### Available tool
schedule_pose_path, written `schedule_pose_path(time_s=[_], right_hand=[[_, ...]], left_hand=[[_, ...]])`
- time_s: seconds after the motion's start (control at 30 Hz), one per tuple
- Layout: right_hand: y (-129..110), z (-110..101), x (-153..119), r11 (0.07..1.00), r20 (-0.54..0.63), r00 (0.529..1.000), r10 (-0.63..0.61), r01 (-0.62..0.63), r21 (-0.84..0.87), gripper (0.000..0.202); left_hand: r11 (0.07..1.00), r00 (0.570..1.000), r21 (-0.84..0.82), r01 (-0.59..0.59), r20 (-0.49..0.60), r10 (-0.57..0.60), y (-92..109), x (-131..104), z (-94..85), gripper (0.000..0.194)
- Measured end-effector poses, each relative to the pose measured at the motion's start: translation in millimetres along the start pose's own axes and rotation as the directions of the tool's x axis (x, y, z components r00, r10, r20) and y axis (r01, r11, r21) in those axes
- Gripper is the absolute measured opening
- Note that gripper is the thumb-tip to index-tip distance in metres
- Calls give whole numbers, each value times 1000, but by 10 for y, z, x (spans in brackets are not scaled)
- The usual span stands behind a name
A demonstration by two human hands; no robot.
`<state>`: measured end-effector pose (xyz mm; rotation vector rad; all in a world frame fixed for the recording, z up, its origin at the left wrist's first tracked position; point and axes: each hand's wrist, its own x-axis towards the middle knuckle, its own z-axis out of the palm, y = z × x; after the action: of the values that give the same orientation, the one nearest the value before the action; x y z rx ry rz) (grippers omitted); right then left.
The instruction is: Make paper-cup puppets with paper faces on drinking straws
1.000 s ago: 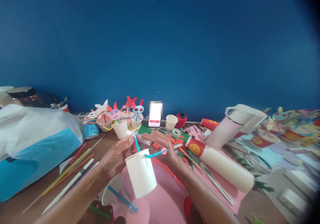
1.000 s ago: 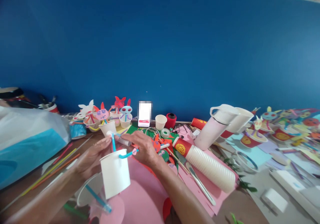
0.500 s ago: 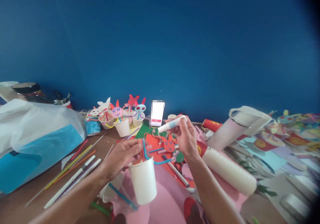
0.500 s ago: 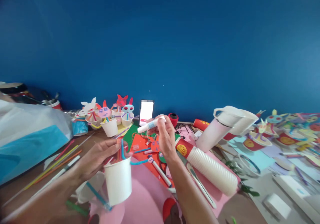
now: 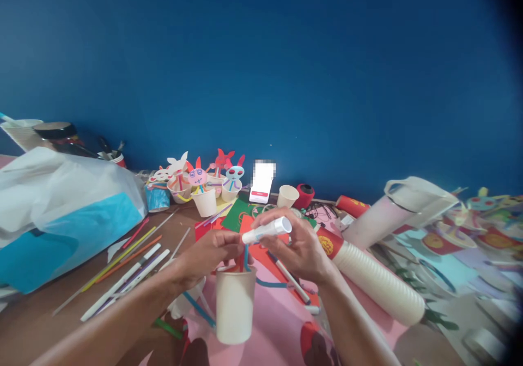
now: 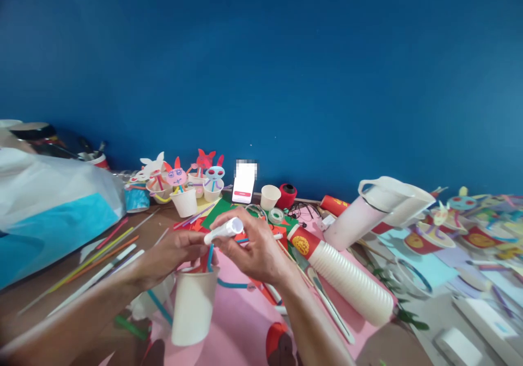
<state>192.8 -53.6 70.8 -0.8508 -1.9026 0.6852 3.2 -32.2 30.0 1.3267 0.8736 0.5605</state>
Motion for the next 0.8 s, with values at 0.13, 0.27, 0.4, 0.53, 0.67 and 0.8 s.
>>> schedule_pose_path(time_s=[0.13,0.27,0.4,0.53,0.67,0.8], right_hand=[[-7,3,6,992,47,998,-40,45,-121,13],[-23,8,11,975,128,989,-68,93,-201,17],[-30,35,18,960,150,982,-113,146,-239,17],[-25,66,26,949,147,975,-166,199,-246,19],[-31,67,23,939,162,974,-156,197,-280,21],[-51,35,11,935,135,983,-123,161,-315,15]], left_hand=[[1000,1000,-1,1,4,-1,17,-6,8,26],[1000,1000,24,10,9,-10,50,-26,22,23],[999,999,43,-26,24,25,64,-37,24,22],[992,996,92,-85,33,82,47,-30,13,25],[992,998,108,-61,1,62,18,-25,3,25],[993,998,106,-60,-12,61,37,-37,15,24]])
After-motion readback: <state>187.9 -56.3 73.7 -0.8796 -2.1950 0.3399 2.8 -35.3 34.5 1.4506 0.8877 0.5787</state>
